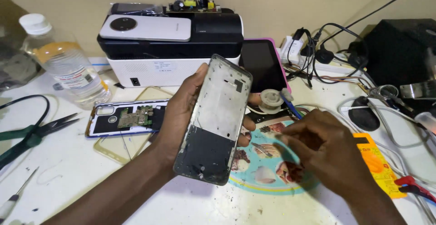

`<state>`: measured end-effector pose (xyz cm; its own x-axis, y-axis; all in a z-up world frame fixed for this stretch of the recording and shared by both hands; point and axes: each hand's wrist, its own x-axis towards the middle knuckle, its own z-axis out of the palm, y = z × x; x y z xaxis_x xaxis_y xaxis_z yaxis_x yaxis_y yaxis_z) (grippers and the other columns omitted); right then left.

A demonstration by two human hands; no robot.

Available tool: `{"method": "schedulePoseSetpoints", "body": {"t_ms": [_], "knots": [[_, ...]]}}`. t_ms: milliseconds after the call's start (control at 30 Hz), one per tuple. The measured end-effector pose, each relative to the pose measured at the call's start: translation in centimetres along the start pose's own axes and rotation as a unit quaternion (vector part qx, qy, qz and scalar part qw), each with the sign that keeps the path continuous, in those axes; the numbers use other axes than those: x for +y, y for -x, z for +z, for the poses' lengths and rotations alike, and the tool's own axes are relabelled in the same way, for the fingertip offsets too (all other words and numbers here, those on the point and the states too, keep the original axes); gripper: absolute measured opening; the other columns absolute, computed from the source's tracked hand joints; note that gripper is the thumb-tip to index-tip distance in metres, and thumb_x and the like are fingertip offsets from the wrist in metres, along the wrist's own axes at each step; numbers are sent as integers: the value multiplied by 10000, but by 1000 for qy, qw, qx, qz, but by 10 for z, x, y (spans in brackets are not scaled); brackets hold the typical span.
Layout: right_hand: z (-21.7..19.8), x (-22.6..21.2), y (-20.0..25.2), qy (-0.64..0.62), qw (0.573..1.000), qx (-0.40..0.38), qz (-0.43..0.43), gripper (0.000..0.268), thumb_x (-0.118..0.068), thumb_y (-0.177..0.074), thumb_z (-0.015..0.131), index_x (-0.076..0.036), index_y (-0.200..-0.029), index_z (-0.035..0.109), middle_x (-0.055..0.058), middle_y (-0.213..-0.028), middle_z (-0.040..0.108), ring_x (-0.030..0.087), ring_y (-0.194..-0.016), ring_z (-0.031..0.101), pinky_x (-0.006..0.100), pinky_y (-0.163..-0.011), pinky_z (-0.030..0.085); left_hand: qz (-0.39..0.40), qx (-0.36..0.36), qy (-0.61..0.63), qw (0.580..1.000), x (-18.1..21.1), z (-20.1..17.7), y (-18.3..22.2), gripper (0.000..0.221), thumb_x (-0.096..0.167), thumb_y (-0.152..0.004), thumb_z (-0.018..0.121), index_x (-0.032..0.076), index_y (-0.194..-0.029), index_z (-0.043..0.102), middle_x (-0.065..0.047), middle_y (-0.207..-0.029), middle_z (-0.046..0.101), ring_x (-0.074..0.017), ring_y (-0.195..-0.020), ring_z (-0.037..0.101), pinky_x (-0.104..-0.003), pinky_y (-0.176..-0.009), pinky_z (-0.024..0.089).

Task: Cleaning the internal frame of a disassembled mobile phone using a toothbrush.

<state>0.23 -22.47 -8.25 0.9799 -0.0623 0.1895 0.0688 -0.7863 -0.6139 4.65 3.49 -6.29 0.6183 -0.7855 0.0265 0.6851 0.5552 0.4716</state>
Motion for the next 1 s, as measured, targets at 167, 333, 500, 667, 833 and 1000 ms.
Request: {"method": "schedulePoseSetpoints", "body": {"t_ms": [167,333,500,667,833,1000], "knots": [[37,-2,9,22,995,-37,-88,134,-302,-766,825,-189,-838,824,-34,-856,741,163,-894,668,349,-773,497,29,-44,26,998,-14,-28,-11,594,496,-1031,527,229,-1559,467,-294,-1201,634,-459,-829,709,-561,-654,622],[39,-10,13,103,992,-61,-26,78,-266,-770,698,-199,-804,722,-64,-850,734,156,-877,677,373,-687,500,-60,-31,37,997,-28,-44,-18,846,653,-1027,486,-89,-1431,512,-250,-1232,637,-412,-830,718,-514,-702,627],[44,-5,17,164,976,-53,-136,190,-328,-916,596,-156,-996,605,46,-938,643,274,-847,639,454,-659,491,-47,-43,24,998,-37,-42,-15,765,622,-1051,461,33,-1539,458,-297,-1171,645,-417,-832,720,-544,-755,631],[44,-1,22,161,950,-6,-267,246,-204,-821,645,-122,-1048,597,87,-985,597,308,-936,599,444,-677,491,-59,-45,45,996,-41,-40,-13,692,566,-1075,462,49,-1534,465,-325,-1243,616,-472,-890,703,-554,-776,622],[41,6,18,157,945,-11,-286,403,-134,-807,653,-82,-1199,580,97,-1017,576,315,-953,566,438,-690,484,-75,-49,54,995,-47,-41,-14,653,569,-1104,425,58,-1502,509,-317,-1241,607,-470,-937,686,-556,-808,602],[15,-29,5,-128,975,-70,170,121,-232,-1047,529,-135,-1111,561,111,-738,708,258,-432,665,387,-422,536,-48,-14,43,998,-52,-39,-13,559,539,-1097,441,143,-1483,518,-356,-1261,612,-509,-970,672,-622,-875,557]]}}
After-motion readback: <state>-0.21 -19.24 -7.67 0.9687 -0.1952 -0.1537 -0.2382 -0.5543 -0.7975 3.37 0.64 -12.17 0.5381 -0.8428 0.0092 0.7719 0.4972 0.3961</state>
